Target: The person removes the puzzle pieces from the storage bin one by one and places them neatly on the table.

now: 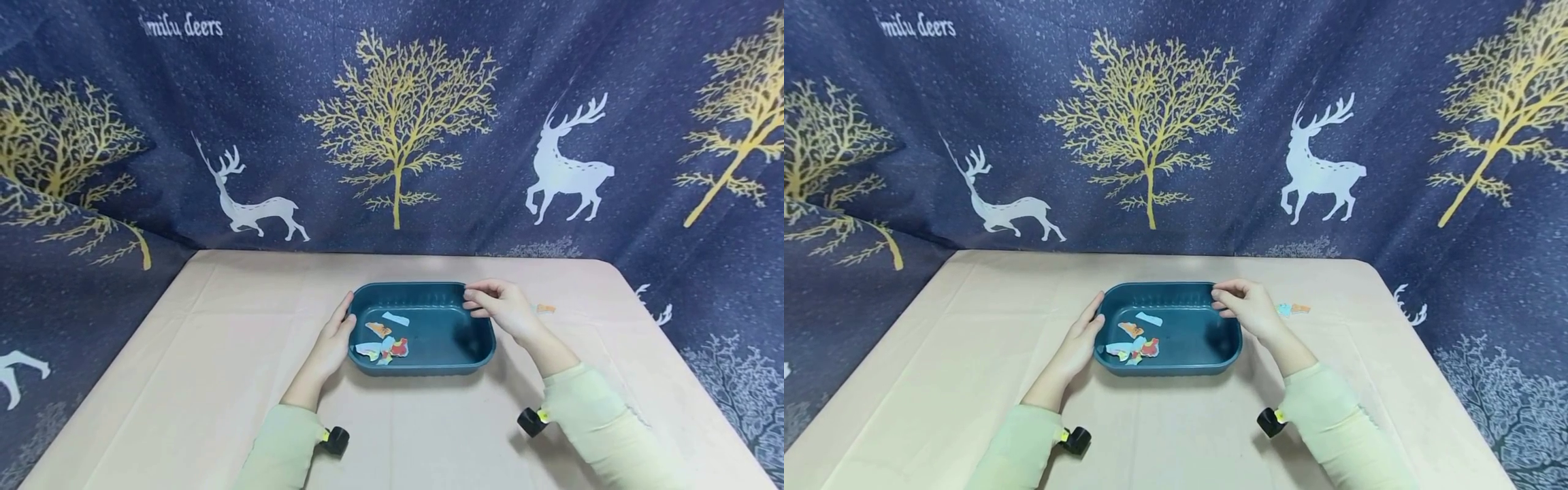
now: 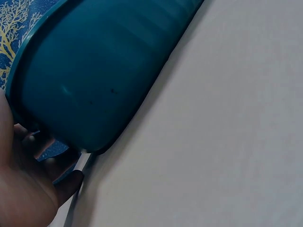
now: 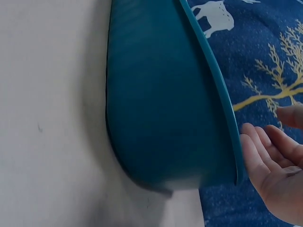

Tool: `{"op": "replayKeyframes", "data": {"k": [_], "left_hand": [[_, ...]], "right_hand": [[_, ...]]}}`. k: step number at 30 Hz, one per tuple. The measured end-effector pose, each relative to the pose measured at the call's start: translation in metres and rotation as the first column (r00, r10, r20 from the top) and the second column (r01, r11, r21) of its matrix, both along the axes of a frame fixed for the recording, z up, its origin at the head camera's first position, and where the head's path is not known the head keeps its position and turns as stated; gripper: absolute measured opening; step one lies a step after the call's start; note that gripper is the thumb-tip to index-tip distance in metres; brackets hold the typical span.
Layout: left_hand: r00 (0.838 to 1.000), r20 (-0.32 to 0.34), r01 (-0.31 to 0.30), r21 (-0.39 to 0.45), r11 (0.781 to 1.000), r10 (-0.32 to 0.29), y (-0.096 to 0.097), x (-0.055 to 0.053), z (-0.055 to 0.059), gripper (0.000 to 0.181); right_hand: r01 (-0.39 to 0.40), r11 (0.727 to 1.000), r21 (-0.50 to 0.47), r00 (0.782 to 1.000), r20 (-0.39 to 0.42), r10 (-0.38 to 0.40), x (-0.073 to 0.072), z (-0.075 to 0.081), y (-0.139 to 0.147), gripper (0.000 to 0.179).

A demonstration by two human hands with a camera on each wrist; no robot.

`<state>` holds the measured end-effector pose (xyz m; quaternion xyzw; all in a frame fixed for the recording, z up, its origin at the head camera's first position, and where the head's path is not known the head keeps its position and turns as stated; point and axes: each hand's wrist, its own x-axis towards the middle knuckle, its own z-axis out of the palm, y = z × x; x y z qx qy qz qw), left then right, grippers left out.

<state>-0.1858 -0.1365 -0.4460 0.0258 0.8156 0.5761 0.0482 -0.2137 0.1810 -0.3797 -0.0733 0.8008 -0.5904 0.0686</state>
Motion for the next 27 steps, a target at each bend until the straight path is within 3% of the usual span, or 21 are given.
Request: {"op": "replayKeyframes", "data": {"k": [21,25,27], "left_hand": [[1.000,-0.009,0.004,0.000,1.000,-0.004,0.000,-0.002,-0.001,0.051],[1.000,0.013,0.018,-0.003,1.000,-0.018,0.003,0.007,0.019,0.051],[0.999,0.029,0.021,-0.001,1.000,-0.021,0.003,0.008,0.022,0.052]], "right_hand": [[-0.192,0.978,0.080,0.981,0.006,0.192,0.001,-0.009,-0.044,0.038],[-0.212,0.974,0.083,0.977,0.004,0.212,0.001,-0.011,-0.051,0.039],[-0.219,0.972,0.090,0.976,0.006,0.219,0.001,-0.012,-0.054,0.039]]}}
